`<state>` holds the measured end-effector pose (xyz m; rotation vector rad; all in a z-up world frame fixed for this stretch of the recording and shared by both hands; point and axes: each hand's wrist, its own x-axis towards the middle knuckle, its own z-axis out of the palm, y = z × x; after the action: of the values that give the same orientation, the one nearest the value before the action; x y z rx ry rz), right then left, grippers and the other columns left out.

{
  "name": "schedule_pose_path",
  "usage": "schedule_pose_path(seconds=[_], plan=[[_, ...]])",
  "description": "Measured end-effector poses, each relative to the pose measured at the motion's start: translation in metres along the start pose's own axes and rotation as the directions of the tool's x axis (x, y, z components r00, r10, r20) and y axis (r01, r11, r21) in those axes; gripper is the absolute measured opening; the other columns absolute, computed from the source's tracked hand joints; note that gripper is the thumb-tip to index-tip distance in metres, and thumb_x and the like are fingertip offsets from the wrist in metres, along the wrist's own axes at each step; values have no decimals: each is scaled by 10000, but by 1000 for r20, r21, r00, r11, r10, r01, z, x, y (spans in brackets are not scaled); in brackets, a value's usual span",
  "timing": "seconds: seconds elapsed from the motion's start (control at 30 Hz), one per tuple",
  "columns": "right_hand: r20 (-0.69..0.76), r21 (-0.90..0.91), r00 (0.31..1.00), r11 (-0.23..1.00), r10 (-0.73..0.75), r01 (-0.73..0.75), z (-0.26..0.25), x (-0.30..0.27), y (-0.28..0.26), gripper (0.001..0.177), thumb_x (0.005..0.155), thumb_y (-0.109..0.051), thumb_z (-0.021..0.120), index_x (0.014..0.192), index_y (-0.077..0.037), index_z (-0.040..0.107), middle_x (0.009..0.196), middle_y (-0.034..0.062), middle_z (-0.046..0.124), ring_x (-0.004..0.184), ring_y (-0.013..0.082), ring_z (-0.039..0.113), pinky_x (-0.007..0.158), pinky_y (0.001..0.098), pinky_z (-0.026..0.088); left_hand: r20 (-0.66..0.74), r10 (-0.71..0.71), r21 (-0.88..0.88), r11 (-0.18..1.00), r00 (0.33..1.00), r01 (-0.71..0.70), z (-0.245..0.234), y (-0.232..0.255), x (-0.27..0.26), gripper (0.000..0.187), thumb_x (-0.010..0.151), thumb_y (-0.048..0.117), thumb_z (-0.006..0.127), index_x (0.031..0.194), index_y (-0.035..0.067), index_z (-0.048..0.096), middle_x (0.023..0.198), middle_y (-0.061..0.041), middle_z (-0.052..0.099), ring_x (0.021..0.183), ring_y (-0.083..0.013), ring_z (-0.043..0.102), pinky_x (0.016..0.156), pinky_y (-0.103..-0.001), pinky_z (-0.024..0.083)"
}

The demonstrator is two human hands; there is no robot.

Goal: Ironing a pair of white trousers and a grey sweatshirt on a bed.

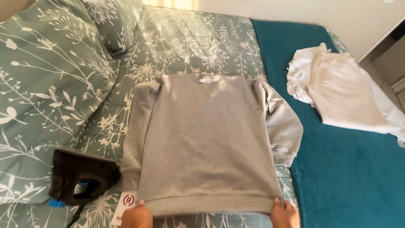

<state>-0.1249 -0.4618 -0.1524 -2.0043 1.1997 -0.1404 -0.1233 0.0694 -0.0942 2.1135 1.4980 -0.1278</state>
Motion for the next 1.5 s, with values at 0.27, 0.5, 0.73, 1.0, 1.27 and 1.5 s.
schedule_pose_path(seconds=[0.27, 0.5, 0.73, 1.0, 1.27, 1.5], plan=[[109, -384, 994, 923, 3, 40, -21, 6, 60, 475, 813, -430, 813, 1113, -61, 819, 1147, 187, 783, 1083, 331, 708, 958, 445, 517, -351, -75, -305, 952, 933, -38, -74, -24, -27, 524, 811, 256, 836, 1170, -35, 590, 1075, -226, 665, 998, -443, 684, 888, -514, 545], [138, -239, 990, 970, -1, 34, -39, -11, -85, 515, 799, -444, 811, 1181, -106, 735, 1055, 138, 777, 977, 308, 742, 862, 463, 589, -287, -115, -569, 819, 951, -72, -137, -11, 91, 1017, 681, 357, 940, 1470, -43, 440, 1388, -242, 603, 1258, -426, 620, 1090, -466, 481], [588, 70, 788, 960, 181, -272, -2, 66, -157, 514, 870, -360, 724, 1319, -134, 614, 1306, 104, 659, 1094, 301, 623, 885, 475, 503, -65, 333, -497, 807, 941, -320, -196, 22, 113, 520, 741, 281, 898, 1173, 44, 734, 1034, -133, 757, 904, -274, 695, 841, -398, 522], [577, 38, 816, 999, -35, 15, 16, 97, -238, 467, 988, -281, 722, 1414, -101, 652, 1422, 453, 413, 1329, 584, 291, 1085, 669, 260, 609, 615, -551, 782, 501, -290, -191, 181, 50, 331, 862, 205, 781, 1049, -49, 680, 786, -69, 694, 644, -165, 674, 559, -331, 546], [563, 198, 825, 960, 53, -196, 48, 131, -265, 500, 885, -325, 748, 1316, -119, 601, 1299, 59, 642, 1217, 255, 553, 1038, 429, 404, 424, 509, -599, 778, 749, -189, -107, 224, -65, 735, 886, 215, 736, 1549, 247, 421, 668, -97, 648, 471, -194, 606, 425, -358, 497], [467, 89, 884, 993, 24, -74, 8, 170, -308, 582, 878, -353, 707, 1405, -124, 617, 1309, 101, 670, 1162, 288, 599, 972, 482, 477, 139, 721, -663, 577, 678, -477, -35, 382, 49, 397, 964, 167, 700, 1343, 87, 609, 711, -41, 651, 521, -167, 632, 481, -326, 524]])
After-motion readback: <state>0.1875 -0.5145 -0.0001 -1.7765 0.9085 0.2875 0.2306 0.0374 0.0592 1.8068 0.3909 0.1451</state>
